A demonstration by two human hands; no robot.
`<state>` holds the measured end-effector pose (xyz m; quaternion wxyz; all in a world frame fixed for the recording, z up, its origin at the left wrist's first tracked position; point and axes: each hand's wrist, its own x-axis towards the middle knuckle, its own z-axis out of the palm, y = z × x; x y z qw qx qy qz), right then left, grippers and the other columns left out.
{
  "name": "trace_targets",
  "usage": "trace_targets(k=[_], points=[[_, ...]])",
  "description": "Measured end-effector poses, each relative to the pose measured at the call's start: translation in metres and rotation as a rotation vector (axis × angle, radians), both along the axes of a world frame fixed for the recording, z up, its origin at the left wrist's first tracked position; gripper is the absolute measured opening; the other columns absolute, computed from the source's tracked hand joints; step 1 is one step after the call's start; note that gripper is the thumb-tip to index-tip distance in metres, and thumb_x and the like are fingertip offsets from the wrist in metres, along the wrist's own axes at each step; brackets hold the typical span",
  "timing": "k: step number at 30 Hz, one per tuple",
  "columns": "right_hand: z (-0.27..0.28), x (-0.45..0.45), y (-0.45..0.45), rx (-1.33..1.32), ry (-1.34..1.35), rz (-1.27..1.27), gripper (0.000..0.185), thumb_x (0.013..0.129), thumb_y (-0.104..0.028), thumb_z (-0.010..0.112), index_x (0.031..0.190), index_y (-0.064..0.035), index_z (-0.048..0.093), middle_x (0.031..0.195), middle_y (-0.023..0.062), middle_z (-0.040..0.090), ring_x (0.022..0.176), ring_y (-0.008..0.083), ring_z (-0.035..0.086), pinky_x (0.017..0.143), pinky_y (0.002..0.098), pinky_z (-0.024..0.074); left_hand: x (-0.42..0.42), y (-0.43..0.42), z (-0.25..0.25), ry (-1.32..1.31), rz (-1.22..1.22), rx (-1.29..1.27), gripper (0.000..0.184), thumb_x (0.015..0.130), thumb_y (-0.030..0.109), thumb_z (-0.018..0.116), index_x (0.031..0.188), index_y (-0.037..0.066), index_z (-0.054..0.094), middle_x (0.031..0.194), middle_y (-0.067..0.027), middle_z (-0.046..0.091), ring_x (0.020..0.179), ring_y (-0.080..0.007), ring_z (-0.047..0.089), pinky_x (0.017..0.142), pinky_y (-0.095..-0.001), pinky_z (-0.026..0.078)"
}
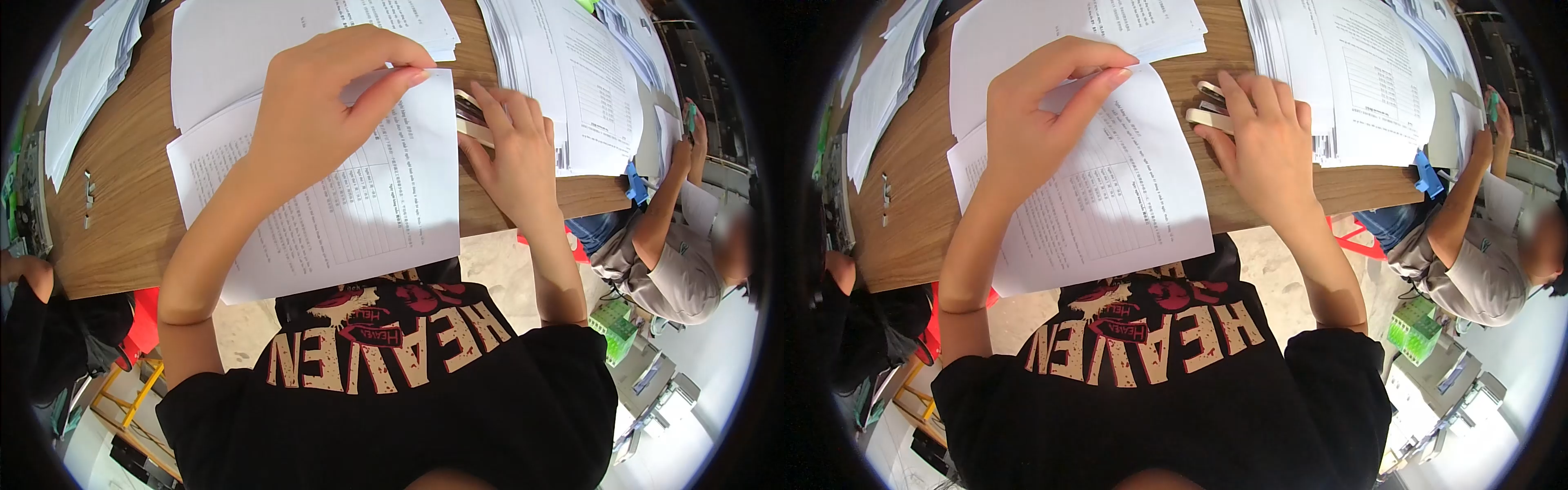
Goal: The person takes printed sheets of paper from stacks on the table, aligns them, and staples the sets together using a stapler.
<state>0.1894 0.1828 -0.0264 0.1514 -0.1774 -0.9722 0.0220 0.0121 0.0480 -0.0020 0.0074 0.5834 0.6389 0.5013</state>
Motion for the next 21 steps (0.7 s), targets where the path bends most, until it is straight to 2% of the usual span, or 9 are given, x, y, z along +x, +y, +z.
trace_targets(k=[3,6,9,14,16,17,18,20,21], points=[[0.015,-0.006,0.002,0.023,0.148,0.042,0.042,0.075,-0.023,0.070,0.112,-0.0060,0.059,0.097,0.0075,0.059,0.090,0.0253,0.055,0.073,0.0331,0.0428,0.000,0.001,0.001,-0.002,-0.001,0.001,0.007,0.081,0.003,0.063,0.087,0.003,0.066,0.077,-0.0021,0.064,0.068,-0.0084,0.058,0.065,-0.0203,0.045],[0.030,-0.010,0.000,-0.309,0.302,0.145,0.050,0.076,-0.020,0.070,0.121,-0.0057,0.053,0.107,0.0079,0.059,0.095,0.0201,0.057,0.073,0.0321,0.0440,0.000,0.002,0.002,-0.059,0.022,0.011,0.006,0.081,0.007,0.064,0.086,0.004,0.066,0.078,-0.0025,0.065,0.068,-0.0112,0.059,0.064,-0.0225,0.046],[0.033,-0.018,-0.009,-0.960,0.202,0.295,0.065,0.073,-0.024,0.075,0.127,-0.0050,0.045,0.111,0.0081,0.057,0.101,0.0208,0.056,0.082,0.0318,0.0454,-0.009,0.000,0.017,-0.142,0.071,0.037,0.009,0.083,0.008,0.064,0.090,0.003,0.065,0.084,-0.0020,0.065,0.073,-0.0100,0.059,0.067,-0.0219,0.046],[0.032,-0.010,0.016,-1.440,0.265,0.667,0.094,0.068,-0.029,0.081,0.138,0.0014,0.026,0.131,0.0151,0.044,0.125,0.0244,0.041,0.100,0.0349,0.0351,-0.058,-0.030,0.057,-0.277,0.343,0.310,0.016,0.088,0.008,0.060,0.103,0.001,0.062,0.094,-0.0031,0.064,0.086,-0.0067,0.057,0.078,-0.0185,0.043],[0.023,-0.011,0.012,-2.000,0.542,0.926,0.095,0.067,-0.032,0.082,0.137,0.0023,0.028,0.134,0.0156,0.042,0.128,0.0234,0.037,0.101,0.0345,0.0339,-0.075,-0.041,0.068,-0.387,0.245,0.432,0.018,0.089,0.009,0.059,0.104,0.000,0.061,0.096,-0.0038,0.064,0.087,-0.0075,0.058,0.079,-0.0196,0.043],[0.017,-0.013,0.008,-1.988,0.535,0.956,0.095,0.067,-0.032,0.082,0.137,0.0023,0.028,0.134,0.0156,0.042,0.128,0.0234,0.037,0.101,0.0345,0.0339,-0.080,-0.045,0.073,-0.522,0.133,0.529,0.019,0.090,0.010,0.058,0.106,0.000,0.061,0.097,-0.0045,0.064,0.089,-0.0082,0.058,0.080,-0.0208,0.044],[0.013,-0.015,0.003,-1.608,0.609,0.856,0.085,0.071,-0.028,0.079,0.135,0.0025,0.031,0.130,0.0156,0.045,0.124,0.0220,0.041,0.097,0.0332,0.0380,-0.080,-0.049,0.080,-0.503,0.136,0.542,0.019,0.090,0.010,0.058,0.106,0.000,0.061,0.097,-0.0045,0.064,0.089,-0.0082,0.058,0.080,-0.0208,0.044],[0.016,-0.017,-0.006,-1.231,0.670,0.751,0.075,0.076,-0.023,0.076,0.133,0.0027,0.035,0.127,0.0156,0.048,0.120,0.0205,0.045,0.092,0.0319,0.0421,-0.075,-0.054,0.090,-0.652,0.157,0.561,0.021,0.090,0.011,0.056,0.107,-0.002,0.059,0.100,-0.0055,0.064,0.092,-0.0100,0.058,0.081,-0.0227,0.044],[0.026,-0.022,-0.016,-1.300,0.625,0.592,0.061,0.080,-0.016,0.071,0.128,0.0036,0.040,0.119,0.0137,0.054,0.111,0.0171,0.051,0.086,0.0287,0.0445,-0.076,-0.059,0.091,-0.643,0.160,0.564,0.021,0.090,0.011,0.056,0.107,-0.002,0.059,0.100,-0.0055,0.064,0.092,-0.0100,0.058,0.081,-0.0227,0.044]])
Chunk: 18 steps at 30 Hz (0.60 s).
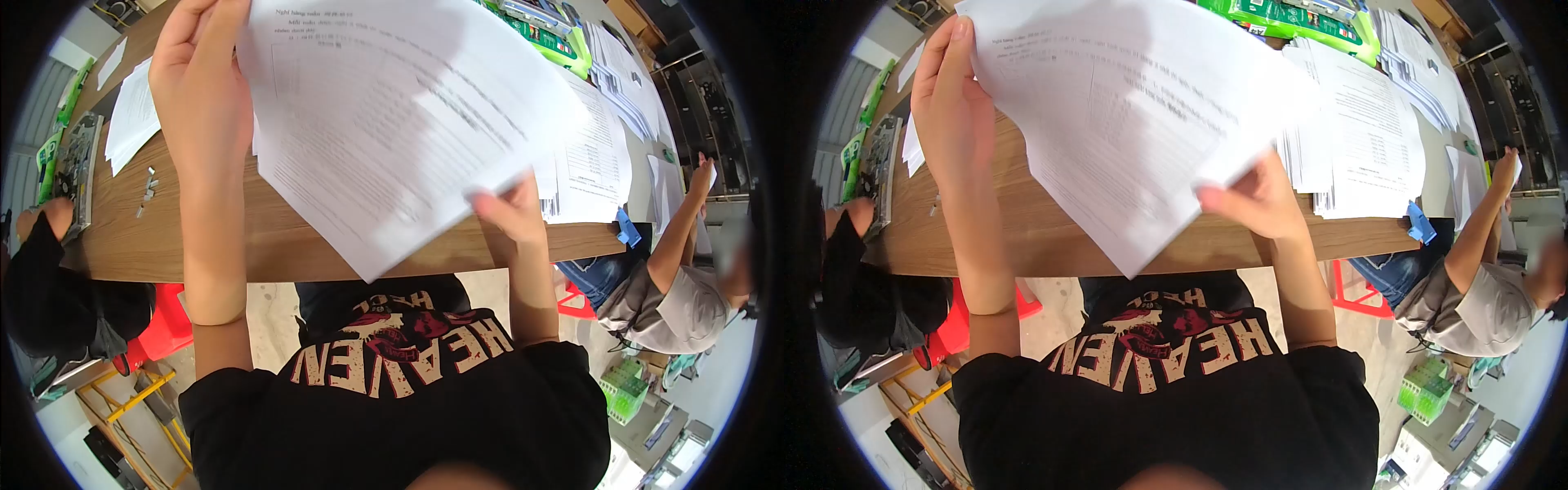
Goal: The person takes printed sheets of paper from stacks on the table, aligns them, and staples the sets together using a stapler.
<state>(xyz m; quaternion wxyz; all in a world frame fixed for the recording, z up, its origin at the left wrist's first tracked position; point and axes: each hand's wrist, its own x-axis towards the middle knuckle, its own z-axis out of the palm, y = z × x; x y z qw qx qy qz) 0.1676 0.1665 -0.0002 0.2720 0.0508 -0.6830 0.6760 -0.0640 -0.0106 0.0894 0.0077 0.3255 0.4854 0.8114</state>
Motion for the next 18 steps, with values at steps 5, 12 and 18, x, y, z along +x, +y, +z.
trace_targets(k=[5,12,18], points=[[0.037,-0.018,-0.015,-0.048,-0.077,-0.258,0.025,0.087,-0.002,0.058,0.110,0.0056,0.056,0.089,0.0055,0.065,0.073,0.0043,0.056,0.062,0.0175,0.0422,-0.009,-0.043,0.003,-0.045,-0.092,-0.122,0.048,0.091,0.034,0.055,0.123,-0.001,0.050,0.117,-0.0099,0.057,0.105,-0.0172,0.056,0.088,-0.0320,0.044],[0.058,-0.038,0.014,0.169,0.022,-0.158,0.022,0.086,-0.003,0.057,0.107,0.0039,0.057,0.080,0.0030,0.063,0.072,0.0051,0.055,0.062,0.0183,0.0420,-0.001,-0.054,-0.040,-0.135,-0.501,0.003,0.027,0.081,0.017,0.069,0.102,0.001,0.063,0.095,-0.0039,0.067,0.084,-0.0136,0.062,0.071,-0.0261,0.050],[0.055,-0.040,0.014,0.104,0.050,-0.151,0.029,0.086,-0.005,0.058,0.114,0.0031,0.053,0.094,0.0078,0.063,0.089,0.0102,0.057,0.079,0.0236,0.0434,0.009,-0.048,-0.076,-0.098,-0.454,-0.311,0.028,0.086,0.017,0.063,0.107,-0.001,0.061,0.099,-0.0088,0.065,0.088,-0.0145,0.062,0.071,-0.0270,0.051]])
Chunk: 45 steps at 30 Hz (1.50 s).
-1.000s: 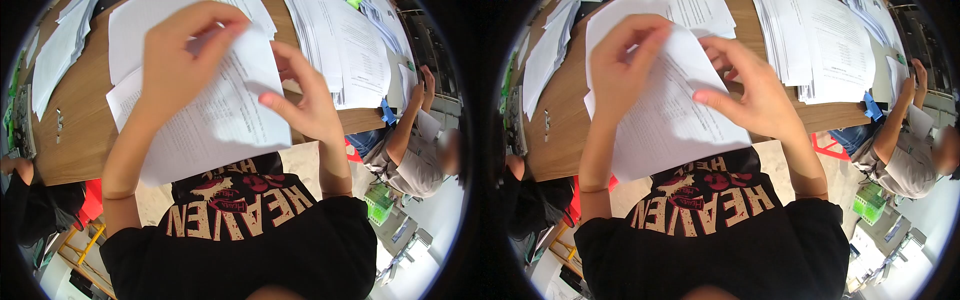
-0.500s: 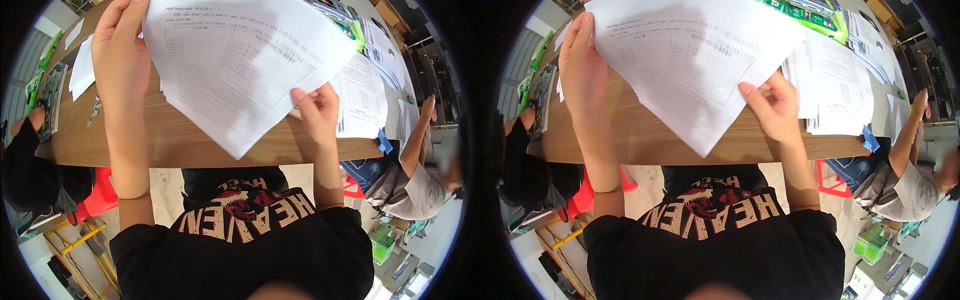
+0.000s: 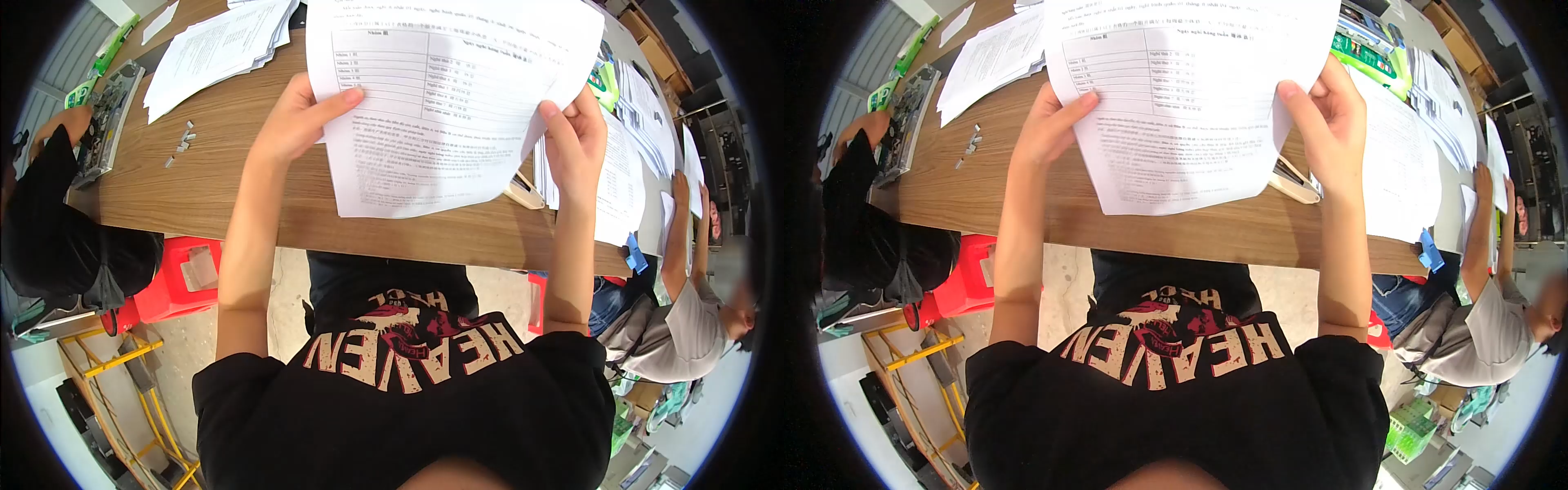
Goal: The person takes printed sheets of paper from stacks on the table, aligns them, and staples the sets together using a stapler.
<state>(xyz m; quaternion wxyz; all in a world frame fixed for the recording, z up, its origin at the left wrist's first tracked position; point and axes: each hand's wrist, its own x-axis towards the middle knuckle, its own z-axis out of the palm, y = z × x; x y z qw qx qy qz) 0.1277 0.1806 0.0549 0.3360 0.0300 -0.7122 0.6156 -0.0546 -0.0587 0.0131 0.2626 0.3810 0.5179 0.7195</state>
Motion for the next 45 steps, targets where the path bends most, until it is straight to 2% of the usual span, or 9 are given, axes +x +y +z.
trace_targets(k=[7,15,19,26,28,33,37,39,45], points=[[-0.027,0.006,-0.014,0.083,0.101,0.081,0.067,0.082,-0.006,0.060,0.137,0.0000,0.021,0.128,0.0161,0.041,0.117,0.0235,0.043,0.094,0.0350,0.0389,0.043,-0.008,0.016,0.181,0.229,-0.049,0.025,0.089,0.017,0.059,0.105,-0.003,0.061,0.096,-0.0082,0.066,0.084,-0.0114,0.060,0.070,-0.0258,0.049],[-0.014,0.023,-0.073,0.196,0.102,-0.373,0.062,0.080,0.000,0.062,0.132,0.0034,0.027,0.122,0.0171,0.043,0.112,0.0224,0.043,0.096,0.0331,0.0340,0.101,-0.019,0.047,0.186,0.524,-0.031,0.023,0.089,0.011,0.059,0.104,-0.006,0.059,0.094,-0.0058,0.064,0.085,-0.0111,0.056,0.076,-0.0254,0.045],[-0.054,0.015,-0.080,0.245,0.048,-0.244,0.028,0.083,0.001,0.057,0.110,0.0067,0.053,0.105,0.0123,0.056,0.097,0.0205,0.053,0.087,0.0318,0.0403,0.101,-0.008,0.004,0.245,0.457,-0.130,0.028,0.090,0.009,0.056,0.112,-0.007,0.054,0.108,-0.0120,0.059,0.100,-0.0175,0.053,0.088,-0.0300,0.040],[-0.053,0.030,-0.088,0.370,-0.206,-0.219,0.016,0.084,0.003,0.054,0.099,0.0056,0.058,0.076,0.0102,0.061,0.068,0.0223,0.059,0.065,0.0292,0.0448,0.110,-0.018,0.010,0.321,0.474,-0.229,0.025,0.093,0.008,0.049,0.111,-0.008,0.053,0.104,-0.0164,0.059,0.098,-0.0227,0.054,0.088,-0.0322,0.040],[-0.050,0.038,-0.091,0.605,-0.183,-0.350,0.020,0.086,0.002,0.052,0.105,0.0085,0.056,0.100,0.0181,0.061,0.092,0.0272,0.058,0.082,0.0329,0.0434,0.121,-0.022,0.019,0.353,0.489,-0.202,0.025,0.093,0.009,0.047,0.110,-0.009,0.053,0.100,-0.0178,0.059,0.094,-0.0239,0.054,0.085,-0.0316,0.041],[-0.060,0.028,-0.092,0.439,-0.276,-0.243,0.021,0.085,0.002,0.052,0.104,0.0098,0.057,0.100,0.0207,0.061,0.093,0.0322,0.058,0.084,0.0365,0.0435,0.118,-0.009,-0.014,0.273,0.523,-0.348,0.022,0.093,0.006,0.047,0.107,-0.010,0.054,0.098,-0.0196,0.059,0.092,-0.0254,0.055,0.081,-0.0324,0.043],[-0.073,0.037,-0.088,0.820,-0.255,-0.358,0.022,0.086,-0.001,0.053,0.106,0.0080,0.057,0.099,0.0200,0.061,0.093,0.0320,0.058,0.083,0.0367,0.0434,0.126,-0.006,-0.017,0.317,0.590,-0.141,0.028,0.095,0.013,0.047,0.110,-0.010,0.052,0.110,-0.0126,0.056,0.096,-0.0215,0.053,0.089,-0.0291,0.039],[-0.085,0.020,-0.083,0.359,-0.379,-0.143,0.021,0.087,-0.001,0.051,0.105,0.0079,0.057,0.100,0.0193,0.061,0.093,0.0313,0.058,0.083,0.0368,0.0436,0.112,-0.001,-0.033,0.215,0.507,-0.393,0.028,0.095,0.013,0.047,0.112,-0.009,0.052,0.112,-0.0127,0.056,0.100,-0.0207,0.052,0.091,-0.0297,0.038],[-0.075,0.022,-0.084,0.435,-0.170,-0.212,0.013,0.085,0.002,0.048,0.096,0.0056,0.053,0.082,0.0238,0.057,0.078,0.0432,0.054,0.066,0.0439,0.0431,0.114,-0.003,-0.028,0.206,0.528,-0.330,0.030,0.095,0.014,0.048,0.114,-0.008,0.052,0.113,-0.0144,0.056,0.106,-0.0215,0.049,0.094,-0.0308,0.035]])
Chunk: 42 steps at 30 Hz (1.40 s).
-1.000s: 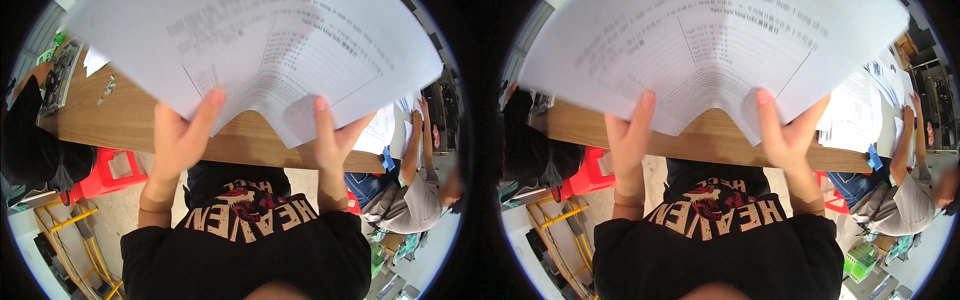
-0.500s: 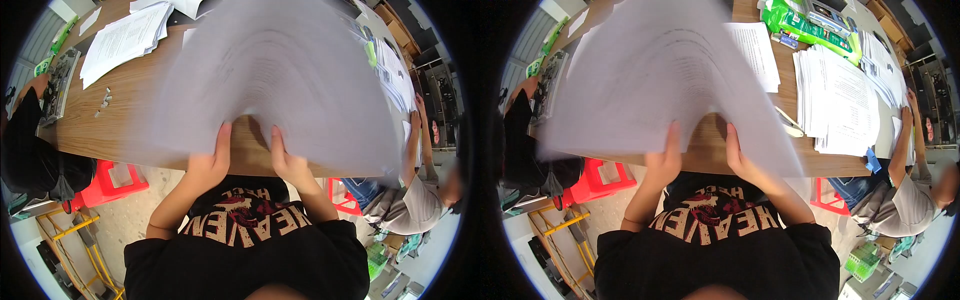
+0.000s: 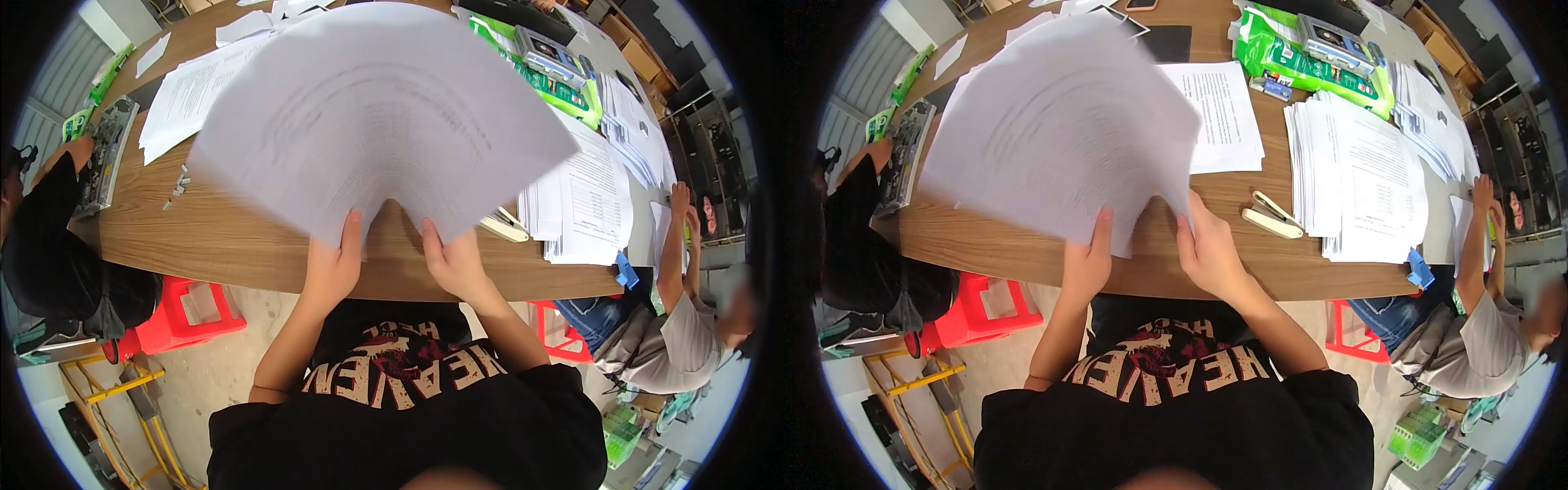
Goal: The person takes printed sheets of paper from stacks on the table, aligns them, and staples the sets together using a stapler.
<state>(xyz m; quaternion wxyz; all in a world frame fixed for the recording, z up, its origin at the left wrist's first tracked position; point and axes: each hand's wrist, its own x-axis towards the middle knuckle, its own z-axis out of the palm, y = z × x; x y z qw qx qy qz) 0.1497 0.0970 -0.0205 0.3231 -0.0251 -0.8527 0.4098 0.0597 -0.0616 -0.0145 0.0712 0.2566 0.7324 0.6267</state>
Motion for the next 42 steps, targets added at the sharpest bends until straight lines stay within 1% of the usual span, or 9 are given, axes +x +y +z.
trace_targets(k=[5,7,10,14,17,22,28,32,42], points=[[-0.001,-0.001,0.000,0.078,0.051,-0.030,0.010,0.086,0.001,0.048,0.093,0.0053,0.053,0.076,0.0227,0.057,0.070,0.0413,0.055,0.062,0.0425,0.0428,0.004,-0.009,0.020,0.221,-0.019,-0.054,0.029,0.094,0.011,0.048,0.115,-0.009,0.051,0.114,-0.0151,0.056,0.106,-0.0213,0.049,0.095,-0.0325,0.035],[-0.004,0.004,0.002,0.042,-0.002,-0.009,0.009,0.086,0.001,0.048,0.092,0.0054,0.052,0.075,0.0223,0.056,0.069,0.0407,0.055,0.062,0.0421,0.0428,-0.006,-0.004,0.016,-0.084,-0.119,-0.113,0.031,0.094,0.010,0.043,0.117,-0.011,0.048,0.117,-0.0226,0.054,0.110,-0.0318,0.049,0.096,-0.0358,0.035],[-0.007,0.003,0.010,-0.052,-0.156,0.032,0.012,0.085,-0.001,0.051,0.095,0.0052,0.054,0.086,0.0205,0.058,0.079,0.0386,0.055,0.071,0.0407,0.0433,-0.010,0.000,0.001,0.074,-0.058,-0.018,0.032,0.094,0.010,0.044,0.119,-0.010,0.047,0.119,-0.0201,0.053,0.111,-0.0276,0.049,0.096,-0.0332,0.035],[0.002,0.008,0.031,-0.087,-0.164,0.154,0.027,0.084,-0.005,0.057,0.109,0.0043,0.053,0.100,0.0196,0.060,0.094,0.0326,0.058,0.083,0.0363,0.0441,-0.024,-0.015,0.010,-0.107,-0.127,-0.003,0.033,0.094,0.010,0.046,0.121,-0.008,0.046,0.120,-0.0163,0.054,0.111,-0.0225,0.049,0.095,-0.0318,0.037],[0.024,0.016,0.059,-0.418,-0.329,0.450,0.055,0.082,-0.011,0.064,0.129,0.0035,0.041,0.123,0.0139,0.053,0.116,0.0206,0.048,0.097,0.0329,0.0366,-0.047,-0.033,0.022,-0.330,-0.442,-0.047,0.037,0.093,0.012,0.050,0.124,-0.006,0.046,0.123,-0.0120,0.053,0.113,-0.0195,0.048,0.096,-0.0305,0.037],[0.036,0.013,0.072,-0.732,-0.048,0.522,0.056,0.082,-0.012,0.065,0.129,0.0044,0.041,0.125,0.0128,0.050,0.117,0.0198,0.045,0.098,0.0353,0.0360,-0.095,-0.051,0.033,-0.267,-0.792,-0.316,0.040,0.093,0.013,0.051,0.127,-0.006,0.044,0.125,-0.0131,0.053,0.114,-0.0205,0.048,0.097,-0.0314,0.037],[0.026,0.002,0.057,-0.779,-0.024,0.123,0.041,0.087,-0.011,0.061,0.122,0.0059,0.046,0.114,0.0110,0.057,0.103,0.0151,0.053,0.087,0.0284,0.0429,-0.134,-0.050,0.020,-0.166,-1.012,-0.491,0.043,0.090,0.013,0.055,0.127,-0.006,0.044,0.125,-0.0150,0.053,0.112,-0.0225,0.049,0.096,-0.0318,0.038],[0.002,0.011,0.044,-0.790,-0.074,0.063,0.047,0.088,-0.002,0.056,0.129,0.0058,0.036,0.123,0.0146,0.051,0.111,0.0207,0.051,0.093,0.0337,0.0422,-0.145,-0.043,0.015,-0.250,-1.050,-0.607,0.045,0.087,0.010,0.060,0.126,-0.005,0.045,0.122,-0.0139,0.055,0.110,-0.0209,0.050,0.095,-0.0312,0.039],[-0.018,0.024,0.030,-0.887,0.039,-0.086,0.036,0.090,-0.012,0.058,0.119,0.0073,0.047,0.108,0.0094,0.058,0.096,0.0119,0.053,0.082,0.0249,0.0429,-0.157,-0.014,0.016,-0.219,-1.186,-0.619,0.051,0.083,0.017,0.065,0.126,-0.004,0.046,0.122,-0.0135,0.055,0.110,-0.0205,0.051,0.095,-0.0313,0.040]])
